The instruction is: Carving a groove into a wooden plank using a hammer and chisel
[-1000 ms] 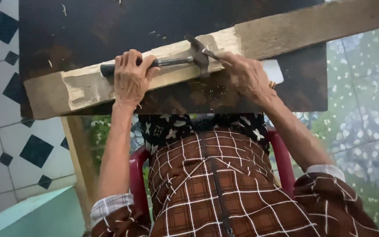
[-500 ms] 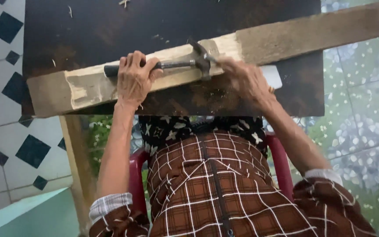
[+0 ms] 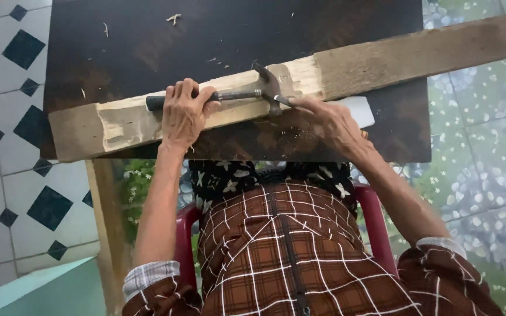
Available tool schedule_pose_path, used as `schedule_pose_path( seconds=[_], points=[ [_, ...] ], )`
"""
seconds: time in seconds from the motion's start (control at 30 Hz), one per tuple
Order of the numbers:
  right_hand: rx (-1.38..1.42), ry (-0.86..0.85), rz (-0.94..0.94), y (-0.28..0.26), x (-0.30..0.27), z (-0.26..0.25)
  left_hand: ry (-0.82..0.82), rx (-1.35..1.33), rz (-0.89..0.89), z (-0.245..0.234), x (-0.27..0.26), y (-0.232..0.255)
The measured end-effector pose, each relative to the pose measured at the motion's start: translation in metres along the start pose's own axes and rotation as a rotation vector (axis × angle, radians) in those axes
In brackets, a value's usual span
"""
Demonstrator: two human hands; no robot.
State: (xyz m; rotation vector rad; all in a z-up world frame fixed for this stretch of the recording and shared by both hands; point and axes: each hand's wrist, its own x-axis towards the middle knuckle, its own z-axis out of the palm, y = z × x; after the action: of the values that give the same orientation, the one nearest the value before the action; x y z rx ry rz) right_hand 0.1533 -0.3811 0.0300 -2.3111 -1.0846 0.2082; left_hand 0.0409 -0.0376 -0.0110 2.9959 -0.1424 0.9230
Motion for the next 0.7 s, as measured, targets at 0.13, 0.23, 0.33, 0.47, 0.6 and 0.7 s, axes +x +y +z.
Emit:
schedule_pose_path(
  seconds=[0.13,0.23,0.33,0.47,0.6,0.7],
  points=[
    [0.086,-0.077,0.019,0.005,0.007,-0.003,0.002,0.008,0.005,-0.002,-0.001,-0.001],
    [0.108,-0.069,0.061,0.022,0.016,-0.004,-0.018,-0.049,0.019,-0.005,0.003,-0.001],
    [0.095,-0.119,0.048,0.02,0.025,-0.01,-0.012,-0.029,-0.007,0.002,0.001,-0.002],
    [-0.068,-0.152,-0.026,0.024,0.037,-0.016,-0.012,-0.04,-0.015,-0.001,0.0,0.001],
    [-0.131,-0.107,-0.006,0.021,0.047,-0.029,0.006,-0.007,-0.009,0.003,-0.001,-0.001],
    [-0.157,-0.074,-0.009,0.014,0.052,-0.034,0.01,-0.006,-0.008,0.008,-0.003,-0.003]
  ],
)
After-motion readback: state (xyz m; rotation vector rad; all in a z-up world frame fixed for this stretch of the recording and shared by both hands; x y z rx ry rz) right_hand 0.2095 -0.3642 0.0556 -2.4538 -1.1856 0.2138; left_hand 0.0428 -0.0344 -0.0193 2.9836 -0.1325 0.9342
